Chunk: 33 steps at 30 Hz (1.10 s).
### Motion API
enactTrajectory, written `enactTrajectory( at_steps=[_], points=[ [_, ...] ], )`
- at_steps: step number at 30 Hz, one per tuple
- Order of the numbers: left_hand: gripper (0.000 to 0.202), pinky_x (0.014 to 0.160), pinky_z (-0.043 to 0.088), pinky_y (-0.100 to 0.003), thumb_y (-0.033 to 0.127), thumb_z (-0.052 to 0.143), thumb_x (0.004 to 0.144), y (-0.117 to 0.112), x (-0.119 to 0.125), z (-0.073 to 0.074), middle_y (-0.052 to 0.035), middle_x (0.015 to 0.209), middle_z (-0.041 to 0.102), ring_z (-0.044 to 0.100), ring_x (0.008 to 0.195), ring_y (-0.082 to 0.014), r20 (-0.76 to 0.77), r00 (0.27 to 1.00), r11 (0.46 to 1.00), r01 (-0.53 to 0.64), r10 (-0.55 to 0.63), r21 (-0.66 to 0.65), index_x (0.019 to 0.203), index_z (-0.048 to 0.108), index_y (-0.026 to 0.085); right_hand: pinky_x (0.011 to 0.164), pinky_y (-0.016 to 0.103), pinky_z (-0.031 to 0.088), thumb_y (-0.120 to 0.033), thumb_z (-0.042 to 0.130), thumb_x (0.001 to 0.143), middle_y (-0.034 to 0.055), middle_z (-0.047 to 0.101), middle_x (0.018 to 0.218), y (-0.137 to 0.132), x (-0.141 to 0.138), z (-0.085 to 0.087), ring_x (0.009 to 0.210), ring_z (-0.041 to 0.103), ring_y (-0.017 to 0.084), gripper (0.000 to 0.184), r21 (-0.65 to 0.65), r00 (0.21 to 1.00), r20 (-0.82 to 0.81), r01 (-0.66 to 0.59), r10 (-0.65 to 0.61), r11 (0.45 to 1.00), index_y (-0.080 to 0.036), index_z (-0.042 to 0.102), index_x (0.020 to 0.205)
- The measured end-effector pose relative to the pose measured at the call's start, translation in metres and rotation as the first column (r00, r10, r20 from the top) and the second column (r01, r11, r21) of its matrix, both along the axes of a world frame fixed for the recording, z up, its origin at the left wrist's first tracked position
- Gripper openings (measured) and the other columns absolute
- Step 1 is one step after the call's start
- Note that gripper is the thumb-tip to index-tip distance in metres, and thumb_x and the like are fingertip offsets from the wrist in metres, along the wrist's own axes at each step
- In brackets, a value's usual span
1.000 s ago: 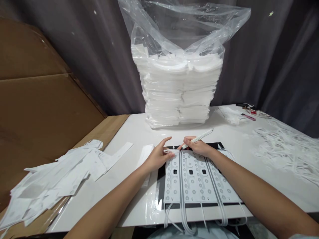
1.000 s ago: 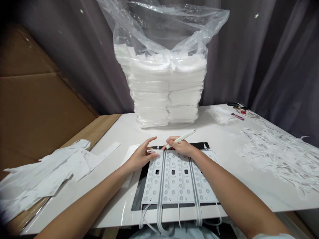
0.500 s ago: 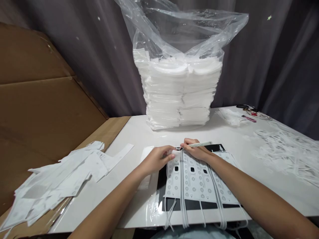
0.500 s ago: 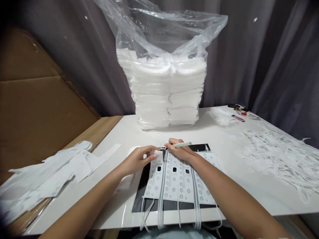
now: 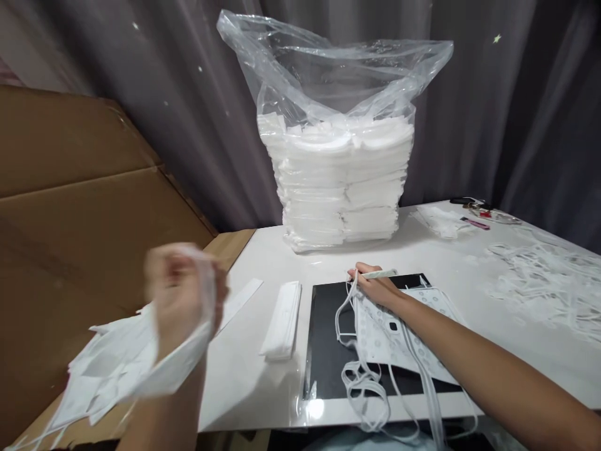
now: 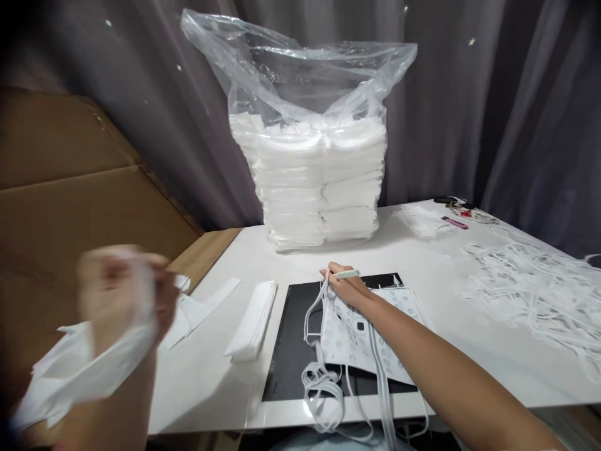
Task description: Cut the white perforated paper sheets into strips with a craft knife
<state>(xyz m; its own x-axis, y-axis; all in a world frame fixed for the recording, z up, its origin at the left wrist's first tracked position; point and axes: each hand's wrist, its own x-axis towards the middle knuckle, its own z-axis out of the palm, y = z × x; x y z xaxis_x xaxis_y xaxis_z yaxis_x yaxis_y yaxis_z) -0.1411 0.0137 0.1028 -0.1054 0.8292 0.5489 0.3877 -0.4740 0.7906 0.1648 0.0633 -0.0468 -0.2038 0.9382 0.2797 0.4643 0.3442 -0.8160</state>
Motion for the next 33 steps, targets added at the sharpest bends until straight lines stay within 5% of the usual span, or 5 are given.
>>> enactTrajectory(
  at_steps=[6, 11, 15, 25, 33],
  points=[
    [0.035, 0.07, 0.048, -0.036, 0.053, 0.056, 0.079, 0.039, 0.031, -0.08, -0.0044, 0.081, 0.062, 0.061, 0.074, -0.0225, -0.474, 0.878, 0.979, -0.034, -0.066, -0.2, 0.091, 0.06, 0.02, 0.053, 0.025, 0.023, -0.04, 0.046, 0.087, -0.0044, 0.037, 0.059, -0.011, 0.006, 0.028, 0.054, 0.034, 0.011, 0.034, 0.099, 0.977, 0.09, -0.201, 0.192, 0.975, -0.021, 0.034, 0.062],
    [0.084, 0.103, 0.031, -0.052, 0.054, 0.07, 0.07, 0.042, 0.048, -0.073, -0.019, 0.143, 0.038, 0.034, 0.133, -0.0383, -0.545, 0.796, 0.943, 0.093, -0.264, -0.32, 0.14, 0.038, 0.019, 0.052, 0.026, 0.022, -0.041, 0.041, 0.092, -0.0046, 0.035, 0.059, -0.023, -0.001, 0.062, 0.052, 0.033, 0.011, 0.037, 0.166, 0.986, 0.038, -0.167, 0.163, 0.972, -0.021, 0.031, 0.063],
    [0.103, 0.089, 0.045, -0.041, 0.046, 0.076, 0.069, 0.035, 0.1, -0.073, -0.014, 0.113, 0.064, 0.06, 0.106, -0.0294, -0.207, 0.808, 0.754, 0.375, -0.551, -0.54, 0.148, 0.016, 0.018, 0.052, 0.026, 0.026, -0.048, 0.039, 0.093, -0.0044, 0.038, 0.058, -0.021, -0.01, 0.069, 0.054, 0.038, 0.012, 0.04, 0.174, 0.995, -0.034, -0.083, 0.09, 0.981, -0.021, 0.035, 0.064],
    [0.088, 0.069, 0.048, -0.027, 0.033, 0.075, 0.068, 0.039, 0.124, -0.109, 0.0029, 0.075, 0.068, 0.065, 0.069, -0.0146, 0.227, 0.859, 0.721, 0.509, -0.459, -0.47, 0.137, 0.023, 0.019, 0.074, 0.032, 0.047, -0.065, 0.049, 0.083, 0.0086, 0.071, 0.088, -0.008, 0.034, 0.037, 0.082, 0.062, 0.019, 0.051, -0.201, 0.873, -0.437, -0.329, 0.216, 0.922, -0.017, 0.065, 0.08],
    [0.08, 0.072, 0.048, -0.029, 0.028, 0.075, 0.067, 0.038, 0.126, -0.105, 0.0018, 0.077, 0.07, 0.066, 0.072, -0.0153, 0.305, 0.844, 0.682, 0.536, -0.442, -0.498, 0.13, 0.027, 0.02, 0.059, 0.026, 0.04, -0.058, 0.042, 0.09, 0.0051, 0.066, 0.08, -0.006, 0.039, 0.034, 0.066, 0.051, 0.013, 0.046, -0.142, 0.927, -0.256, -0.317, 0.274, 0.938, -0.018, 0.055, 0.07]
  ],
)
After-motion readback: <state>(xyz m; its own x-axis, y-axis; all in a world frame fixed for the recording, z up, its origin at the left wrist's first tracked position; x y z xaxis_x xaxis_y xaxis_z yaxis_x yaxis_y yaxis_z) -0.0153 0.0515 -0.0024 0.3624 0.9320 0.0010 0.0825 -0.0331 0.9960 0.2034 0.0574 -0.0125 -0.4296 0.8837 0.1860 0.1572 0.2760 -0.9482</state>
